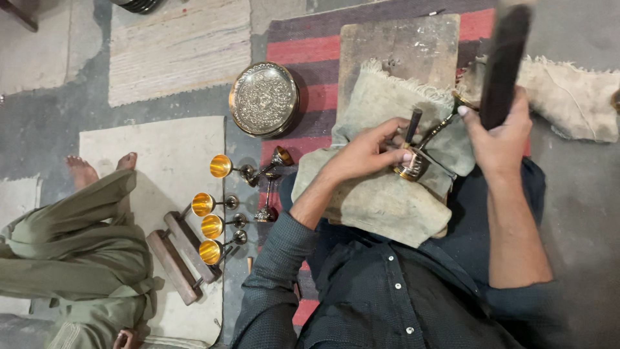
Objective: The person sits cross-legged on the floor with a cloth cushion on their lap, holding a brass bell-shaped object against a small punch. They repeatedly strike the punch with a wooden mallet to decorate the brass surface, repositioning the piece and working on additional brass items, with finished brass trays and goblets laid out nearby.
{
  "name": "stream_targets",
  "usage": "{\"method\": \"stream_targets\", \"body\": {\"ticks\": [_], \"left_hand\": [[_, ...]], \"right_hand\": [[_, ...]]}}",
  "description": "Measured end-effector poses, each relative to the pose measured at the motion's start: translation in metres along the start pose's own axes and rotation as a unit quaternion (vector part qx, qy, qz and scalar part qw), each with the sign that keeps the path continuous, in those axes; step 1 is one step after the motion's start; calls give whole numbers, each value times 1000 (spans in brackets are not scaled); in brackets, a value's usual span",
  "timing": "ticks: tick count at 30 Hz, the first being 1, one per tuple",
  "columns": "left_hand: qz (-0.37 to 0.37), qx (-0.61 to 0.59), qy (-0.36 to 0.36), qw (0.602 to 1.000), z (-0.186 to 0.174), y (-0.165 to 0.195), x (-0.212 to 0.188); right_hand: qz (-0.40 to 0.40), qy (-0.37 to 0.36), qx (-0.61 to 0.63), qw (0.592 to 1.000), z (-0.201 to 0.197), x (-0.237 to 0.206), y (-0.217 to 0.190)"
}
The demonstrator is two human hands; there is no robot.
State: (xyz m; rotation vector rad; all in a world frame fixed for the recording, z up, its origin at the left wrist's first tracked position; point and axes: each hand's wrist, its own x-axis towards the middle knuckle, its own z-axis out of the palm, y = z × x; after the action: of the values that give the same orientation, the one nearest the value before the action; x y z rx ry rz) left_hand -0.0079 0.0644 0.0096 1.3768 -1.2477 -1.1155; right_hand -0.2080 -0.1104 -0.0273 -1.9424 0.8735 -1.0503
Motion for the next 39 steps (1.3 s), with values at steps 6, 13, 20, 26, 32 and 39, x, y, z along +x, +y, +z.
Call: {"method": "stream_targets", "body": {"ticks": [6,13,20,26,32,39], "left_hand": [[65,168,-30,983,9,-7,26],[184,159,-99,965,3,-15,37],[170,191,-111,960,7,-13,42],[163,168,-104,967,8,-13,42],[158,173,-99,967,7,-15,43],[172,155,-105,967,7,-15,44]], "right_hand": [[26,3,102,994,-21,-20,-17],[100,-41,33,994,-83,-80,-3],[91,-58,47,993,-119,-92,-4],[31,-117,-157,980,-125,-75,-13],[79,-143,-125,979,-132,-74,14],[102,-102,-94,985,-126,-76,20]]}}
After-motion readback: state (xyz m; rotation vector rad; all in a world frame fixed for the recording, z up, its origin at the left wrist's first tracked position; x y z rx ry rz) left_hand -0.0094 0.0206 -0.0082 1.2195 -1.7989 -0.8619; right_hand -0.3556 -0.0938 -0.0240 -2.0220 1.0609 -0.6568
